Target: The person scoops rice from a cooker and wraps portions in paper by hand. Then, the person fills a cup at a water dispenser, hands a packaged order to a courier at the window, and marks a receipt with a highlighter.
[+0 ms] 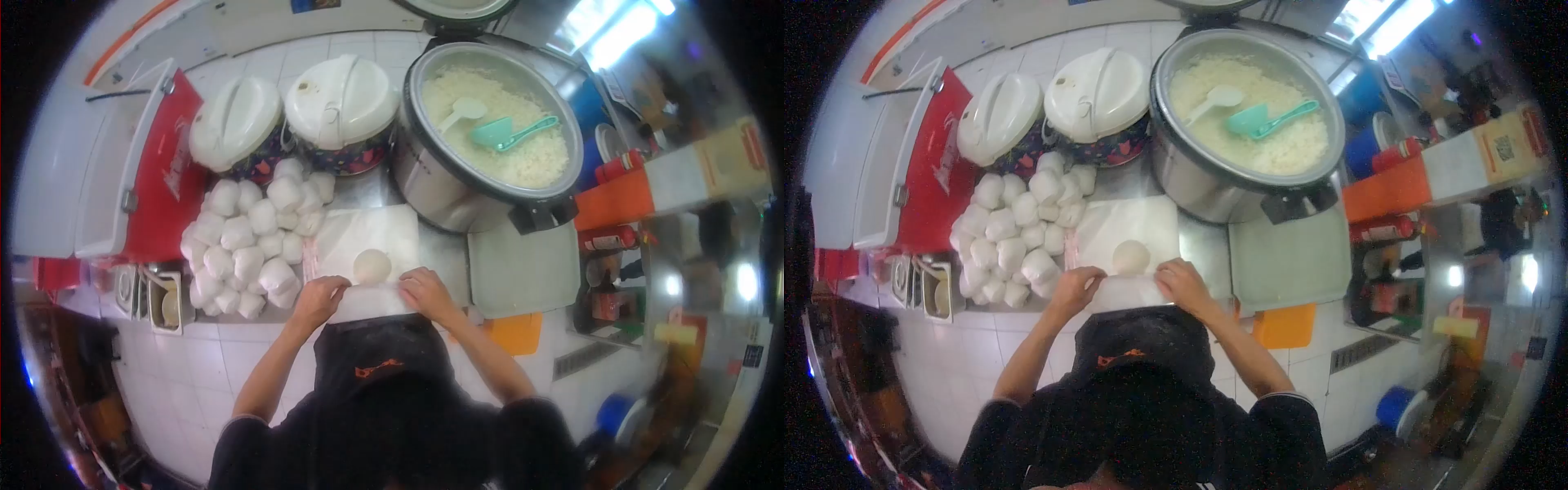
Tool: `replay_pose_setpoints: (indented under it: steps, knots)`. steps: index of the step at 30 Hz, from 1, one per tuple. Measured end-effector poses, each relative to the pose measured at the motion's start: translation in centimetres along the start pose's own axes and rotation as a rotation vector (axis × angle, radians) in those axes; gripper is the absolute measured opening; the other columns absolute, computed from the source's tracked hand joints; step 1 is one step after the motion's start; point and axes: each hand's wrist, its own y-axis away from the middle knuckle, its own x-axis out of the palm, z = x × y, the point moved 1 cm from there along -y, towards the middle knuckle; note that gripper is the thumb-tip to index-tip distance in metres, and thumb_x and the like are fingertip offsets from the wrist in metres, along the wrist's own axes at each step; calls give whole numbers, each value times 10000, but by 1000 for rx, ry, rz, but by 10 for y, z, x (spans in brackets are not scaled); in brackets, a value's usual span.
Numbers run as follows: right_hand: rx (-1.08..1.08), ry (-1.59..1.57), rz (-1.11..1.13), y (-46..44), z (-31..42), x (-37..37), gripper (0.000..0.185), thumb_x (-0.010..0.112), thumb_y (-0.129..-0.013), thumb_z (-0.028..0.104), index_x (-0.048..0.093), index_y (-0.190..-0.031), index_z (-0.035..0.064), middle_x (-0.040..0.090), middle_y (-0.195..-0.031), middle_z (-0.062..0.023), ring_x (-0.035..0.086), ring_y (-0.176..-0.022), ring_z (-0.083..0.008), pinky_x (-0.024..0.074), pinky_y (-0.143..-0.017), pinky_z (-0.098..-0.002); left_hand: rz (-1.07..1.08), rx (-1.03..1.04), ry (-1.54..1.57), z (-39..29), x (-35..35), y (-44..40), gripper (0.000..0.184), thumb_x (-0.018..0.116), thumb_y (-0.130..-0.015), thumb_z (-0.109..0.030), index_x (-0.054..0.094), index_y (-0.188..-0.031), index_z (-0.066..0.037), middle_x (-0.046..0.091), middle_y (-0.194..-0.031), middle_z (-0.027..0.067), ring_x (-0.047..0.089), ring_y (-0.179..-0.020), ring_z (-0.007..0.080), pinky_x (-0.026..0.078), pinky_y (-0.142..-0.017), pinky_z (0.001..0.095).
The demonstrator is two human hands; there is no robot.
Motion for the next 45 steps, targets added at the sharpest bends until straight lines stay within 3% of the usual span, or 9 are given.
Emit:
replay_pose_setpoints:
  steps: [6, 8, 19, 29, 32, 38, 41, 43, 45]
  knots:
    - [-203, -6, -336, 17, -17, 27, 160, 731, -852, 136, 703, -996, 72, 708, -1078, -121, 654, -1079, -330, 516, -901, -461, -141, 227, -177, 25, 11, 1, 254, 767, -862, -194, 740, -1070, -50, 731, -1113, 154, 665, -1085, 338, 513, -963, 436]
    - [-130, 39, -214, 34, -22, 23, 130, 696, -890, 190, 698, -978, 94, 703, -1079, -71, 636, -1071, -278, 488, -901, -423, -128, 136, -43, 13, 15, 3, 138, 722, -896, -116, 771, -948, 2, 749, -1053, 199, 710, -1006, 361, 536, -934, 437]
    - [-21, -10, -110, 37, 6, 11, 172, 672, -906, 222, 699, -971, 65, 699, -1102, -61, 625, -1070, -282, 492, -931, -414, -11, 160, -48, 17, -1, 15, 158, 650, -931, -94, 761, -989, 2, 738, -1001, 218, 724, -936, 370, 563, -834, 422]
    - [8, 108, -120, 36, -1, 24, 120, 649, -838, 168, 691, -936, 113, 699, -1017, -39, 625, -1023, -270, 494, -891, -406, -150, 70, 65, 16, -11, 13, 198, 774, -854, -167, 784, -1030, -77, 760, -1048, 129, 724, -952, 305, 564, -831, 397]
    - [-66, 120, -59, 49, 2, 25, 130, 625, -811, 149, 694, -915, 118, 692, -992, -28, 618, -1053, -254, 490, -905, -407, 74, 203, -1, 71, 14, 26, 248, 811, -825, -199, 785, -1040, -78, 765, -1052, 114, 729, -963, 278, 575, -839, 388]
    - [35, -50, 52, 58, 19, 4, 88, 645, -864, 179, 702, -909, 129, 704, -1000, -24, 630, -1046, -256, 497, -925, -409, 191, 254, 11, 42, -3, 46, 201, 770, -885, -173, 784, -1041, -47, 766, -1068, 138, 751, -939, 273, 590, -825, 347]
    - [-29, -172, -40, 61, -14, 30, 112, 651, -892, 211, 716, -916, 124, 716, -1017, -28, 635, -1044, -253, 500, -937, -407, 89, 46, 238, 59, 8, 46, 206, 752, -910, -169, 777, -1047, -17, 766, -1062, 157, 758, -930, 258, 588, -816, 339]
    - [36, -257, -84, 54, 6, 6, 185, 643, -939, 246, 755, -987, 107, 742, -1044, -59, 671, -1015, -269, 520, -930, -394, 60, 26, 264, 63, 9, 41, 222, 729, -929, -163, 767, -1077, -2, 769, -1043, 159, 759, -926, 235, 586, -802, 332]
    - [403, -497, -16, 48, 17, -12, 251, 619, -984, 277, 766, -1080, 98, 754, -1076, -105, 705, -975, -294, 543, -895, -385, 19, -64, 307, 64, 11, 37, 218, 712, -937, -153, 765, -1075, 7, 776, -1009, 157, 754, -882, 207, 581, -785, 329]
